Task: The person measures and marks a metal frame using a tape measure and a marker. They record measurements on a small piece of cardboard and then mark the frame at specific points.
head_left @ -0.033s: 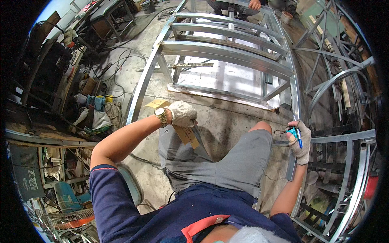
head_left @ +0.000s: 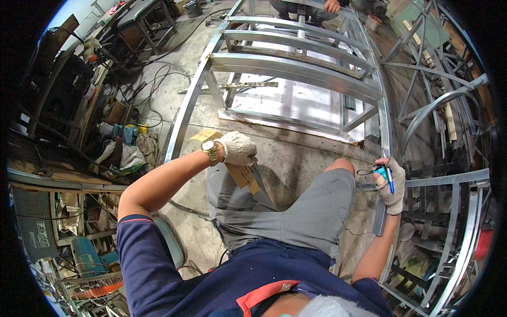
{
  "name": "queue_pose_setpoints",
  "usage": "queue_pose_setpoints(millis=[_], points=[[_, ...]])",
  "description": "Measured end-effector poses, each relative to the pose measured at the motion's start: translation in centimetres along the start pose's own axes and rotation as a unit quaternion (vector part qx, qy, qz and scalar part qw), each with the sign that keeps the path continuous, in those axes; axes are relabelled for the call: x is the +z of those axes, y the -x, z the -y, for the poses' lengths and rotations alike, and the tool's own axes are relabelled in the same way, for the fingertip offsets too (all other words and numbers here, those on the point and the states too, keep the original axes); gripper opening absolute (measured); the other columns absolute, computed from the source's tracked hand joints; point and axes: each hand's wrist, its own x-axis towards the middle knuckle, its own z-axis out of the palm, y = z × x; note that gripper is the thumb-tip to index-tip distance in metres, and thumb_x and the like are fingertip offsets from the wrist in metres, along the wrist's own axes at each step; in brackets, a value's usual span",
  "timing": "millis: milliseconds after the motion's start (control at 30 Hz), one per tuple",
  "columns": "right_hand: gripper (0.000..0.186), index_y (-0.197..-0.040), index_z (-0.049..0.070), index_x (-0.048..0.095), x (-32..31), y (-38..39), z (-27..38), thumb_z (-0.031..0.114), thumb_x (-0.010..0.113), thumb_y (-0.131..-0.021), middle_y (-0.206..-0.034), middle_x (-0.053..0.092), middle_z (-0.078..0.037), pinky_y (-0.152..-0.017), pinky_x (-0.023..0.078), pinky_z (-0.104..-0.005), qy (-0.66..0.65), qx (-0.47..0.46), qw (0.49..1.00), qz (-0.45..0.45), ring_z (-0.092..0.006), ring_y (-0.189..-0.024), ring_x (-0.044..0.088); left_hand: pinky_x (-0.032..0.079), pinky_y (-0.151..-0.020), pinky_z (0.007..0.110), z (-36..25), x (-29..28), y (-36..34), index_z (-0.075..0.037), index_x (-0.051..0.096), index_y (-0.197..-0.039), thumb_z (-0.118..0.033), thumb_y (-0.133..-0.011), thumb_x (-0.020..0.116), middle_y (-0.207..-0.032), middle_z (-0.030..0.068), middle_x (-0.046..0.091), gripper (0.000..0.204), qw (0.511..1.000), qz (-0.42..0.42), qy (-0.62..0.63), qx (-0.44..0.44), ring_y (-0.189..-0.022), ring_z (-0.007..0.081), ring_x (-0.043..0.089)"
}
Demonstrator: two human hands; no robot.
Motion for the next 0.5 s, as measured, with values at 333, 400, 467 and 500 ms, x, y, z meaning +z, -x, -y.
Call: queue_pose_setpoints(millis=[333,400,467,500], points=[[0.039,-0.105,0.005,0.067,0.36,-0.47,-0.46,0.035,0.079,-0.084,-0.078,0.068,-0.006,-0.067,0.051,-0.0285,-0.037,0.008,0.999,-0.01,-0.0153,-0.071,0.067,0.055,-0.07,0.046,0.67,-0.37,-0.37,-0.009,0.076,-0.086,-0.043,-0.091,0.064,-0.079,0.0159,0.071,0.036,1.0,-0.019,-0.008,0.006,-0.077,0.0369,0.071],[0.038,-0.105,0.005,0.067,0.37,-0.48,-0.52,0.035,0.079,-0.084,-0.078,0.068,-0.006,-0.067,0.051,-0.0289,-0.043,0.007,0.999,-0.01,-0.016,-0.071,0.067,0.055,-0.07,0.047,0.59,-0.38,-0.38,-0.009,0.076,-0.086,-0.043,-0.091,0.063,-0.079,0.0159,0.072,0.036,1.0,-0.013,-0.011,0.002,-0.078,0.0371,0.071],[0.038,-0.104,0.005,0.067,0.33,-0.51,-0.49,0.034,0.079,-0.083,-0.078,0.068,-0.006,-0.068,0.051,-0.0292,-0.044,0.001,0.999,-0.009,-0.0165,-0.071,0.068,0.056,-0.073,0.046,0.54,-0.4,-0.39,-0.01,0.076,-0.089,-0.043,-0.091,0.062,-0.083,0.0156,0.072,0.036,1.0,-0.011,-0.013,0.009,-0.081,0.0366,0.071],[0.037,-0.104,0.005,0.067,0.31,-0.51,-0.44,0.034,0.079,-0.083,-0.078,0.068,-0.006,-0.068,0.051,-0.0295,-0.044,-0.006,0.999,-0.009,-0.0167,-0.071,0.068,0.056,-0.075,0.046,0.52,-0.39,-0.42,-0.011,0.077,-0.091,-0.044,-0.09,0.063,-0.085,0.0152,0.073,0.036,1.0,-0.004,-0.015,0.005,-0.083,0.0357,0.072]])
